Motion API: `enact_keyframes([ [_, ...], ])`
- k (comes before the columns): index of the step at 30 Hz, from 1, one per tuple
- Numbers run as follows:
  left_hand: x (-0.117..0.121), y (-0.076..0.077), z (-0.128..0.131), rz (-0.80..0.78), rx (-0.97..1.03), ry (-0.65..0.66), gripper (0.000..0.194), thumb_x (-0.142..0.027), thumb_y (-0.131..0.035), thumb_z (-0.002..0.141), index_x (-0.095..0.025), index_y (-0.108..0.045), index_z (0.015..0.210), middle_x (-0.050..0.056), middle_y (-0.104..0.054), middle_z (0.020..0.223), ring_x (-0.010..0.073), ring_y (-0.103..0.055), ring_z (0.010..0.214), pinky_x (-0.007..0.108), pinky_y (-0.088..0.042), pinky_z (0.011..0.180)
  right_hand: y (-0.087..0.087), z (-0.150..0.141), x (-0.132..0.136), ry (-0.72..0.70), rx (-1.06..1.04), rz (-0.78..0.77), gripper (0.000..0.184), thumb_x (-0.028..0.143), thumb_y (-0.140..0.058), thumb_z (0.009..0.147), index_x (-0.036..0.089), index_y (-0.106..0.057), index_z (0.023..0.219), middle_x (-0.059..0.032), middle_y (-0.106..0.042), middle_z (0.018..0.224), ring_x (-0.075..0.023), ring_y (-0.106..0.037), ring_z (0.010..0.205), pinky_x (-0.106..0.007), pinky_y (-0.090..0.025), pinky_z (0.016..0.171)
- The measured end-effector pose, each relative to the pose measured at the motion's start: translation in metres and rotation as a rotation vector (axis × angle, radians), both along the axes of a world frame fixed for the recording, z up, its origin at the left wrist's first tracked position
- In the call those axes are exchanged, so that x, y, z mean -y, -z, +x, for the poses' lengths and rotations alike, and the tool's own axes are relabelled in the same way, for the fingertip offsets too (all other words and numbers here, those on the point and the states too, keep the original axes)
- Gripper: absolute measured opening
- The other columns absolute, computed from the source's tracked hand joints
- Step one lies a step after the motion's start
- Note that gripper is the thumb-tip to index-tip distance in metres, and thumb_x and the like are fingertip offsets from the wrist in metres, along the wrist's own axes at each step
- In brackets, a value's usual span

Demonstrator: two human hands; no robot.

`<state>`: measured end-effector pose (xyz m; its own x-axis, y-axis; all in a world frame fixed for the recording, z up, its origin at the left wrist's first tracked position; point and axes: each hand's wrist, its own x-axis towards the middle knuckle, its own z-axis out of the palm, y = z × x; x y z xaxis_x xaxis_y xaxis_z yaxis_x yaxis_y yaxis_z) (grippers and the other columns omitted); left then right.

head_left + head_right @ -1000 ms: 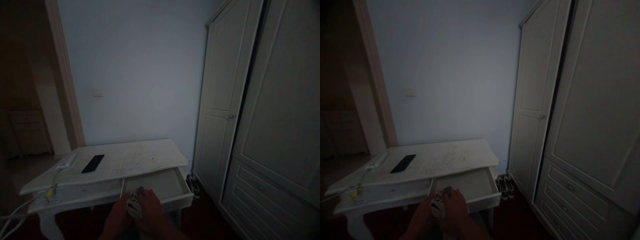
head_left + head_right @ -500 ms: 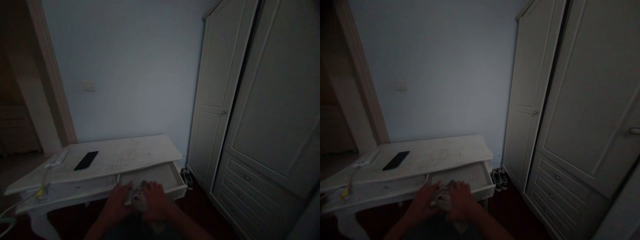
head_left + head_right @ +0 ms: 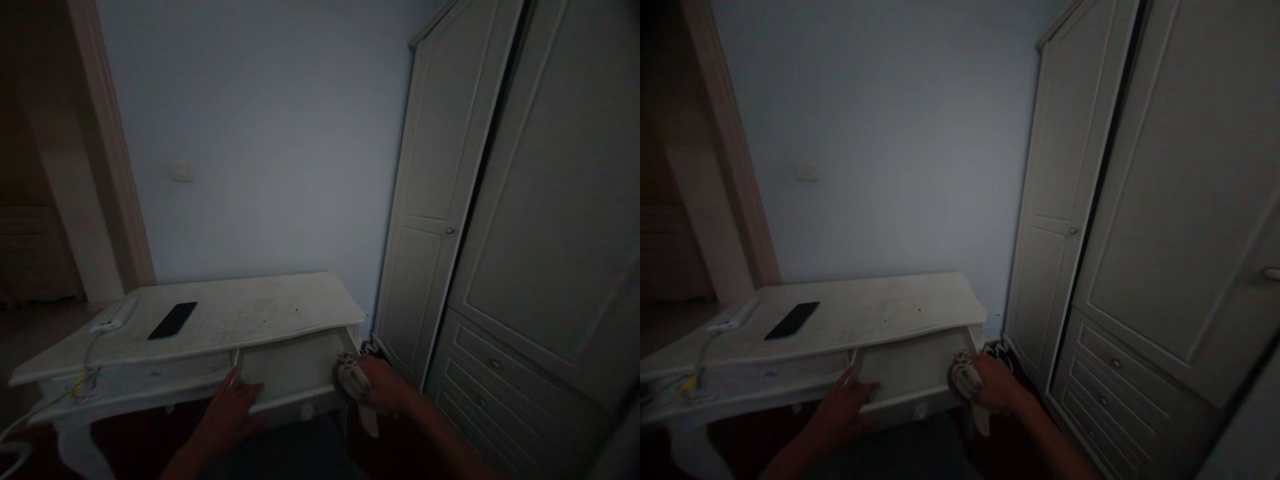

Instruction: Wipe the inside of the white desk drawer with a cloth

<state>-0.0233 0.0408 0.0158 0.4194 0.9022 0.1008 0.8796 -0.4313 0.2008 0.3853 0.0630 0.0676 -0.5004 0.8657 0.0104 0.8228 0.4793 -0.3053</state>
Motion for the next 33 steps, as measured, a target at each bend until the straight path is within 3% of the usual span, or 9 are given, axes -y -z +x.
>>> enact_keyframes([
  [3,0.0,-0.004,0.003,-0.018,-0.016,0.003,0.055,-0.037,-0.075,0.083,-0.028,-0.069,0.137,0.011,-0.076,0.131,0.0335,-0.066,0.128,0.065,-0.01,0.13,0.014,-0.009,0.0,0.045,0.031,0.037,0.078,0.037,-0.077,0.069,0.019,-0.06,0.143,-0.0191,-0.063,0.139,-0.0401,-0.057,0.128,-0.049,-0.041,0.108],
  [9,-0.001,0.013,-0.005,0.019,0.153,0.02,0.078,-0.047,-0.084,0.078,-0.032,-0.058,0.151,0.013,-0.065,0.15,0.0403,-0.053,0.144,0.069,-0.005,0.13,0.045,-0.127,0.004,-0.079,-0.037,0.125,0.1,0.048,-0.087,0.06,0.02,-0.053,0.149,-0.0201,-0.058,0.141,-0.0418,-0.053,0.126,-0.054,-0.04,0.109],
  [13,0.009,0.013,-0.012,-0.207,0.582,0.08,0.112,-0.074,-0.083,0.072,-0.031,-0.038,0.164,0.015,-0.049,0.165,0.0433,-0.041,0.152,0.064,-0.025,0.128,0.018,-0.162,0.011,-0.125,-0.185,0.266,0.08,0.048,-0.084,0.07,0.024,-0.056,0.142,-0.0136,-0.061,0.129,-0.0333,-0.057,0.114,-0.042,-0.046,0.096],
  [16,0.014,-0.017,-0.005,-0.27,0.953,0.038,0.097,-0.08,-0.06,0.09,-0.026,-0.034,0.166,0.014,-0.05,0.163,0.0346,-0.041,0.154,0.051,-0.03,0.129,-0.019,-0.165,0.016,-0.277,-0.139,0.549,0.073,0.04,-0.081,0.08,0.03,-0.053,0.147,-0.0128,-0.061,0.132,-0.0321,-0.053,0.116,-0.043,-0.043,0.098],
  [19,0.01,-0.059,0.006,-0.195,1.135,-0.139,0.089,-0.074,-0.07,0.087,-0.025,-0.047,0.157,0.013,-0.059,0.155,0.0351,-0.042,0.153,0.05,-0.032,0.127,-0.048,-0.166,0.012,-0.484,-0.073,0.718,0.064,0.026,-0.066,0.096,0.033,-0.044,0.156,-0.0119,-0.064,0.133,-0.0292,-0.053,0.117,-0.046,-0.039,0.101],
  [23,0.003,-0.096,0.014,-0.344,1.198,-0.107,0.076,-0.059,-0.086,0.077,-0.021,-0.061,0.138,0.013,-0.071,0.134,0.0343,-0.068,0.123,0.045,-0.055,0.104,-0.065,-0.156,0.001,-0.511,-0.112,0.554,0.101,0.025,-0.076,0.084,0.03,-0.021,0.168,-0.0148,-0.055,0.152,-0.0336,-0.048,0.13,-0.052,-0.033,0.111],
  [27,0.004,-0.112,0.015,-0.184,1.108,-0.038,0.047,-0.042,-0.089,0.07,-0.022,-0.069,0.106,0.003,-0.074,0.099,0.0265,-0.069,0.098,0.034,-0.056,0.086,-0.081,-0.123,-0.005,-0.47,-0.255,0.194,0.14,0.043,-0.095,0.063,0.028,-0.008,0.172,-0.0174,-0.031,0.171,-0.04,-0.032,0.152,-0.055,-0.023,0.124],
  [30,0.007,-0.123,0.018,-0.109,1.093,-0.032,0.036,-0.038,-0.089,0.068,-0.022,-0.067,0.093,-0.002,-0.066,0.083,0.0205,-0.064,0.082,0.028,-0.051,0.072,-0.098,-0.104,-0.008,-0.428,-0.367,-0.064,0.14,0.056,-0.097,0.059,0.025,-0.019,0.171,-0.018,-0.033,0.171,-0.0391,-0.034,0.154,-0.053,-0.026,0.125],
  [33,0.01,-0.134,0.026,-0.117,1.161,-0.056,0.04,-0.04,-0.091,0.066,-0.023,-0.065,0.09,-0.004,-0.065,0.079,0.0191,-0.063,0.076,0.027,-0.05,0.067,-0.109,-0.105,-0.01,-0.377,-0.472,-0.107,0.113,0.056,-0.096,0.062,0.026,-0.047,0.159,-0.0134,-0.054,0.157,-0.0346,-0.05,0.141,-0.048,-0.036,0.119],
])
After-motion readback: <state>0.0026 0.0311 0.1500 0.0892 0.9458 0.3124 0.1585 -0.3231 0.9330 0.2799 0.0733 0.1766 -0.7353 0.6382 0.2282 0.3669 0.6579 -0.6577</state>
